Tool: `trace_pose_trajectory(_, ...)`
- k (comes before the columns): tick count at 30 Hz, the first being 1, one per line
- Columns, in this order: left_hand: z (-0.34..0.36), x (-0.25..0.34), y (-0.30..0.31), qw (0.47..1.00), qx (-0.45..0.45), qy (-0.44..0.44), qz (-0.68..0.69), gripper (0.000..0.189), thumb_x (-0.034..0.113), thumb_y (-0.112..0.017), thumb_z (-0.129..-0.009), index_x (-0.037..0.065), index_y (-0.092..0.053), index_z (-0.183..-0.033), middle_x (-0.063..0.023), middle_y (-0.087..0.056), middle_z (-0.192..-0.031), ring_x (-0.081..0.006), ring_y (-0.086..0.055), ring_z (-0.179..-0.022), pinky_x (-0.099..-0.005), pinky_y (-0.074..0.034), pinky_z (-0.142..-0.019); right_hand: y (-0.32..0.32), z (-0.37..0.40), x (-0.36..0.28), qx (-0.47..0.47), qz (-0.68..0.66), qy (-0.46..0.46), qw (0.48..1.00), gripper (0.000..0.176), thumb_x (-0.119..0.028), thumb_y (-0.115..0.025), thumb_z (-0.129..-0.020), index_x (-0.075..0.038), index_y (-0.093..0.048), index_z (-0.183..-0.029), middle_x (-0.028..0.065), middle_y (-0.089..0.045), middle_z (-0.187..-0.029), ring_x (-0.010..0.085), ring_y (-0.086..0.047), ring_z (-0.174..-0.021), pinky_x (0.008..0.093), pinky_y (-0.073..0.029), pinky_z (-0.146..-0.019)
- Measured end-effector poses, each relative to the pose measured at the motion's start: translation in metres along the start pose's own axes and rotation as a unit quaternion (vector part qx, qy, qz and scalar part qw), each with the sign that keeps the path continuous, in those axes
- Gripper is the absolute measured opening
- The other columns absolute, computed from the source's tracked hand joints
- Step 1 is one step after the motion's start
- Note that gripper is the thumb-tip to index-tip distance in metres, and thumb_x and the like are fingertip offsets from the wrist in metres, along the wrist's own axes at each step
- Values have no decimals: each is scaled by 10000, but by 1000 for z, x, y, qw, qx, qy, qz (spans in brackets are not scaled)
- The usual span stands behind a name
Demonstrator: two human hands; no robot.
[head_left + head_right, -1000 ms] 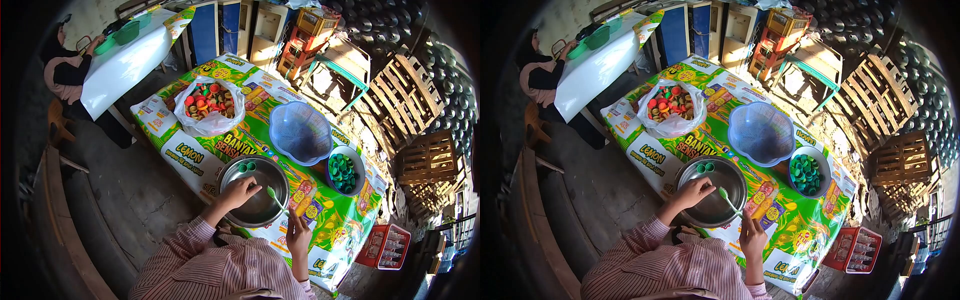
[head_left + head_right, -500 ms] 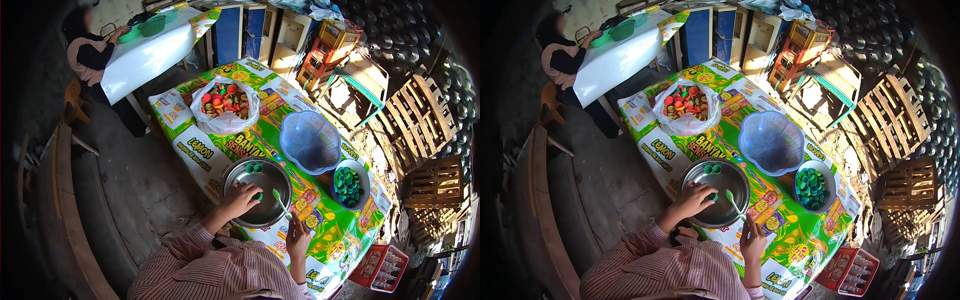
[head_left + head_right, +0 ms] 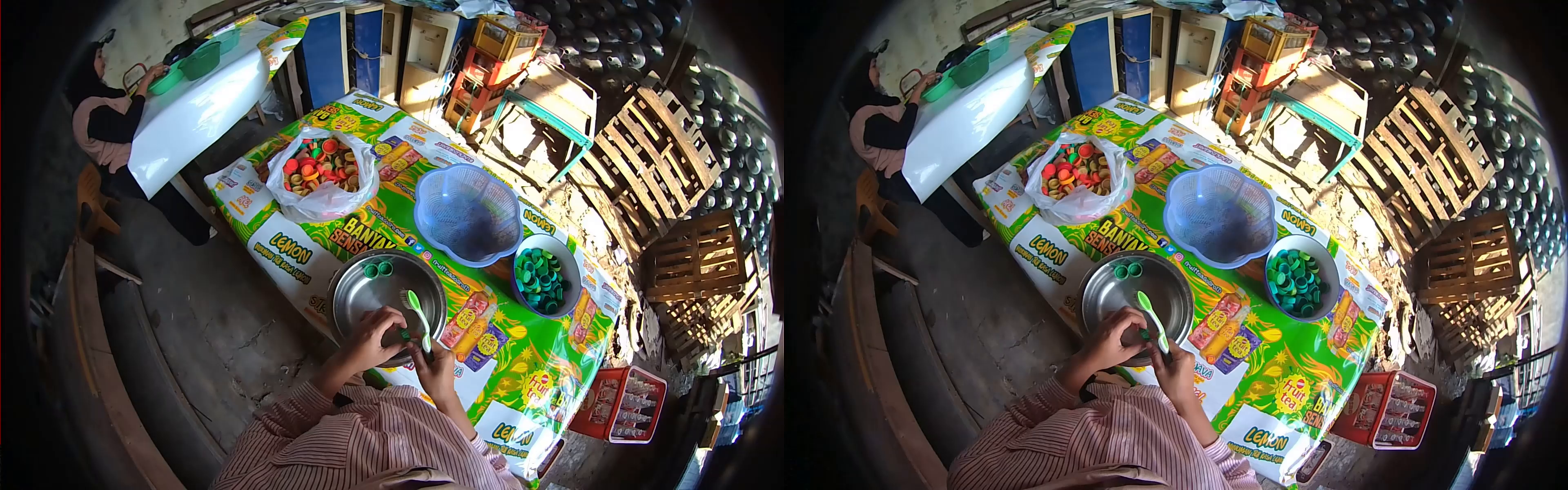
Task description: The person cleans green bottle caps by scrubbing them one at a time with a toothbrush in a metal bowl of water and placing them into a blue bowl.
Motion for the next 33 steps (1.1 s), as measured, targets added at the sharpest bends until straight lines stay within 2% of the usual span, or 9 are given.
trace_pose_trajectory(3,9,-4,-7,999,-34,4,-26,373,122,-711,-669,89,-493,-969,-48,-534,-939,-235,-550,-892,-352,-402,-770,-2,0,5,-32,27,-25,999,202,-167,-638,-813,-23,-638,-956,109,-505,-492,104,-438,-416,282,-378,-434)
trace_pose_trajectory(8,19,-15,-7,996,-65,28,-47,393,159,-704,-709,51,-495,-1024,-78,-549,-961,-241,-559,-870,-349,-435,-766,12,-7,12,-54,161,10,985,202,-210,-643,-789,-17,-639,-848,178,-565,-567,341,-578,-535,404,-449,-506)
trace_pose_trajectory(12,20,-15,9,999,-34,30,-18,316,121,-671,-740,29,-517,-1000,-101,-562,-934,-263,-559,-877,-351,-447,-783,121,-48,-9,135,249,-20,959,250,-228,-652,-791,-18,-577,-678,130,-510,-485,258,-538,-426,350,-400,-425)
trace_pose_trajectory(16,24,-18,16,999,-26,29,-23,295,115,-663,-745,27,-522,-989,-102,-567,-927,-263,-558,-885,-353,-450,-779,226,-63,-49,339,362,84,865,187,-203,-633,-803,-24,-603,-754,154,-525,-530,314,-535,-465,369,-391,-436)
trace_pose_trajectory(19,27,-24,18,998,-27,42,-27,282,109,-656,-748,32,-526,-986,-98,-571,-922,-262,-558,-884,-355,-450,-779,259,-66,-25,361,413,-8,836,174,-205,-634,-794,-59,-635,-889,170,-578,-612,328,-581,-559,402,-431,-487)
trace_pose_trajectory(22,25,-27,18,998,-31,54,-22,256,94,-644,-750,46,-530,-974,-89,-571,-919,-261,-557,-883,-360,-448,-769,229,-51,28,271,479,-118,826,464,-208,-635,-768,-134,-525,-1213,176,-627,-732,337,-611,-669,430,-482,-563)
trace_pose_trajectory(25,23,-34,23,998,-14,57,-20,225,82,-639,-748,46,-539,-947,-91,-574,-898,-264,-557,-878,-359,-446,-764,162,-6,44,221,367,-154,890,430,-201,-622,-775,-116,-547,-1190,179,-616,-677,341,-614,-620,435,-478,-550)
trace_pose_trajectory(28,10,-44,33,998,4,54,-42,198,75,-638,-742,44,-547,-916,-92,-578,-876,-269,-560,-853,-356,-448,-748,101,35,41,200,278,-122,932,320,-166,-628,-775,-50,-610,-1073,101,-494,-473,234,-510,-397,359,-384,-412)
trace_pose_trajectory(33,-21,-79,40,989,22,58,-137,167,51,-593,-750,59,-543,-908,-97,-563,-860,-268,-570,-816,-369,-456,-697,57,45,10,159,257,-76,950,263,-154,-633,-771,-81,-630,-1024,88,-478,-458,219,-500,-383,340,-378,-407)
Point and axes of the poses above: each hand's wrist, its own z-axis away from the middle knuckle, its own y-axis out of the back of the hand, x = y × z, the point moved 10 cm from there along -z, towards the middle knuckle
